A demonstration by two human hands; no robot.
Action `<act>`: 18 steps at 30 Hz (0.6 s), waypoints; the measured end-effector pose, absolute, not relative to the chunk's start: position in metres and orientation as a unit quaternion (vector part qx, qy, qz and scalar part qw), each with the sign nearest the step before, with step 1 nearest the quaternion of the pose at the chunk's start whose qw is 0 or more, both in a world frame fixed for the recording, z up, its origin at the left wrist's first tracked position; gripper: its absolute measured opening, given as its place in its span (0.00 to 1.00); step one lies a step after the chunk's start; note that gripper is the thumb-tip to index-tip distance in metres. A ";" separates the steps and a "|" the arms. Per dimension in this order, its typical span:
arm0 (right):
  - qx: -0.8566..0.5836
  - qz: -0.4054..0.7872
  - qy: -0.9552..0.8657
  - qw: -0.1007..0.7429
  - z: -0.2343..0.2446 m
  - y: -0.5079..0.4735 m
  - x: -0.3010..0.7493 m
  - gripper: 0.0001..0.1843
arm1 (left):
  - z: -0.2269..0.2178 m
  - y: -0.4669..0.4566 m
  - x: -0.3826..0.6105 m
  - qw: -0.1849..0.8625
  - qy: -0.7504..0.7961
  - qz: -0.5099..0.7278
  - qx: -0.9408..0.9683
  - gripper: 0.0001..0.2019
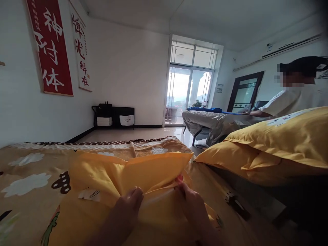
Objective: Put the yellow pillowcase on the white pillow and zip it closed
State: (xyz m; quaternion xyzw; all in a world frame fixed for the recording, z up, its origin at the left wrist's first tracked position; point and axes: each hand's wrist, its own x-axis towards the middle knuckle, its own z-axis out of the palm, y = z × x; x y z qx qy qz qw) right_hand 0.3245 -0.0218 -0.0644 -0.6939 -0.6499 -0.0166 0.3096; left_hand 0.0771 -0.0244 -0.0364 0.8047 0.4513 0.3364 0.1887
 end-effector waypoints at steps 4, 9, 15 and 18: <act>-0.738 -0.081 -0.626 0.238 -0.073 -0.010 0.333 0.16 | -0.031 -0.033 0.080 0.203 0.440 0.335 0.808 0.17; -0.710 -0.213 -0.622 0.251 -0.092 0.006 0.330 0.13 | -0.030 -0.045 0.080 0.208 0.436 0.324 0.814 0.16; -0.695 -0.333 -0.540 0.339 -0.083 0.004 0.337 0.19 | -0.033 -0.047 0.077 0.143 0.421 0.311 0.840 0.12; -0.747 -0.284 -0.477 0.366 -0.072 -0.003 0.340 0.21 | -0.037 -0.048 0.074 0.050 0.402 0.295 0.865 0.12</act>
